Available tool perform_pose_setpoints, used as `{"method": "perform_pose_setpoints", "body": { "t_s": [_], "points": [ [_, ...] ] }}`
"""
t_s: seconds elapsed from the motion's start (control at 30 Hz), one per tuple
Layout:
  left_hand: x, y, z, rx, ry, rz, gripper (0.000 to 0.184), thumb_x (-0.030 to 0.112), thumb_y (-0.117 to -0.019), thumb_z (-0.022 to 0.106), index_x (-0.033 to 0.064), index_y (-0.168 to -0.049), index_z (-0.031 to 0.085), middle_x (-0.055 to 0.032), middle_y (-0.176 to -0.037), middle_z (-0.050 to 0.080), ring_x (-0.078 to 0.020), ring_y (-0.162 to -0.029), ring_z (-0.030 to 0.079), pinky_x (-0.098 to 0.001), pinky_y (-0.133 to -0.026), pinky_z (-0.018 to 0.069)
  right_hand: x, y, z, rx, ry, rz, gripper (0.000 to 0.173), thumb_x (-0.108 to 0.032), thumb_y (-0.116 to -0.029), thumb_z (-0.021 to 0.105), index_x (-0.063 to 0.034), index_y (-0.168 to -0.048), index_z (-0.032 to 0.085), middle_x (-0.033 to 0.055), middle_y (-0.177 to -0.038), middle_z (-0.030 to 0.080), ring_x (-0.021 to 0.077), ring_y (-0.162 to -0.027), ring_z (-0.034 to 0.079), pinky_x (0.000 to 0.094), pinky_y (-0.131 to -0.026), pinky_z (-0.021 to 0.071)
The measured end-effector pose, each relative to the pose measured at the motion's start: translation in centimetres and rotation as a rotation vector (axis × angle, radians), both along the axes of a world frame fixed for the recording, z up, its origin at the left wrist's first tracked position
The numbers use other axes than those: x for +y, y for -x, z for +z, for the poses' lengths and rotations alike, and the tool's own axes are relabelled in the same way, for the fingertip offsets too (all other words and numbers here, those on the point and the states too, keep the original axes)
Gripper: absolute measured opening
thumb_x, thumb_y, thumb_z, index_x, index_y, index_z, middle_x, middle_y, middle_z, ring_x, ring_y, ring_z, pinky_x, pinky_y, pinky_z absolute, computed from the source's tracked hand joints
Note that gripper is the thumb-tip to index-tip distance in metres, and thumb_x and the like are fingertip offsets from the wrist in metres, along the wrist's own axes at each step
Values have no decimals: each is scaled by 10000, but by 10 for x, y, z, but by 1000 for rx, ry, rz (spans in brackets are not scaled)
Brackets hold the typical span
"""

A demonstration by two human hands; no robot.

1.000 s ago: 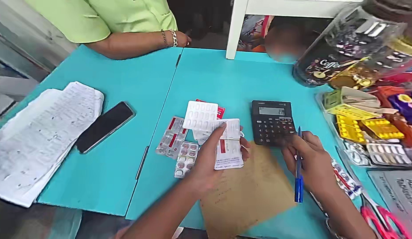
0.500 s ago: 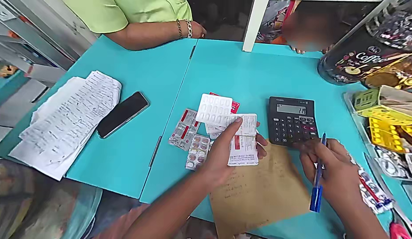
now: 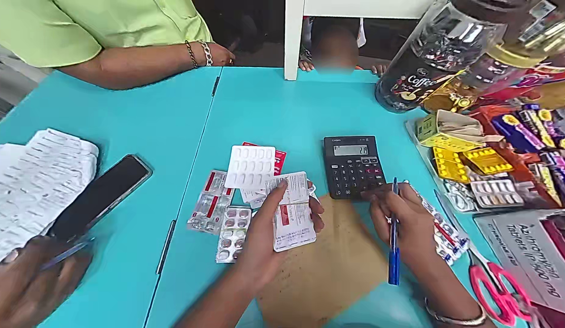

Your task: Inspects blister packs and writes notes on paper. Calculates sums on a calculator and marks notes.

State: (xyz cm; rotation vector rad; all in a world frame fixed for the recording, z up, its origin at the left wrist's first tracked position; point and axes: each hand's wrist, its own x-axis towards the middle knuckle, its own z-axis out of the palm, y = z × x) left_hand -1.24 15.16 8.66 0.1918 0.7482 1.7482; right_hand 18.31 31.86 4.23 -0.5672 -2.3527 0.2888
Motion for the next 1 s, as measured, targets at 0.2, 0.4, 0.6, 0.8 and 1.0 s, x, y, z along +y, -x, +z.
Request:
{"method": "perform_pose_setpoints", "body": {
  "t_s": [0.2, 0.4, 0.6, 0.8, 1.0],
  "points": [
    [1, 1, -2, -12, 3, 3, 534, 330, -1110, 178, -3, -1240, 576, -127, -907, 726, -208, -792, 745, -330, -751, 642, 5, 9, 14, -190, -28, 33, 191, -121, -925, 509, -86, -777, 624, 57, -726, 654, 220, -769, 591, 294, -699, 460],
    [1, 1, -3, -8, -14, -14, 528, 329, -1110, 193, -6, -1232, 582, -131, -917, 723, -208, -806, 742, -329, -758, 637, 22, 31, 21, -213, -18, 84, 201, -112, -958, 510, -65, -858, 678, 69, -767, 665, 254, -810, 612, 348, -715, 490],
    [-1, 2, 0, -17, 3, -2, 535, 336, -1111, 189, -4, -1242, 580, -134, -916, 721, -211, -800, 742, -334, -755, 639, 18, 40, 20, -224, -31, 160, 199, -121, -957, 522, -65, -821, 657, 74, -732, 642, 263, -775, 606, 365, -685, 492],
    [0, 0, 0, -8, 17, 12, 539, 325, -1111, 185, -11, -1235, 588, -131, -907, 723, -210, -792, 742, -333, -744, 642, -7, 29, 10, -205, -129, 125, 199, -157, -948, 519, -106, -797, 639, 64, -730, 663, 274, -778, 622, 373, -680, 464],
    [2, -1, -3, -21, 31, -14, 537, 336, -1113, 180, -9, -1255, 566, -129, -909, 719, -212, -801, 740, -334, -756, 637, -17, 11, -7, -73, -151, 97, 246, -199, -966, 508, -112, -749, 587, 55, -648, 587, 234, -744, 574, 318, -704, 441]
  ]
}}
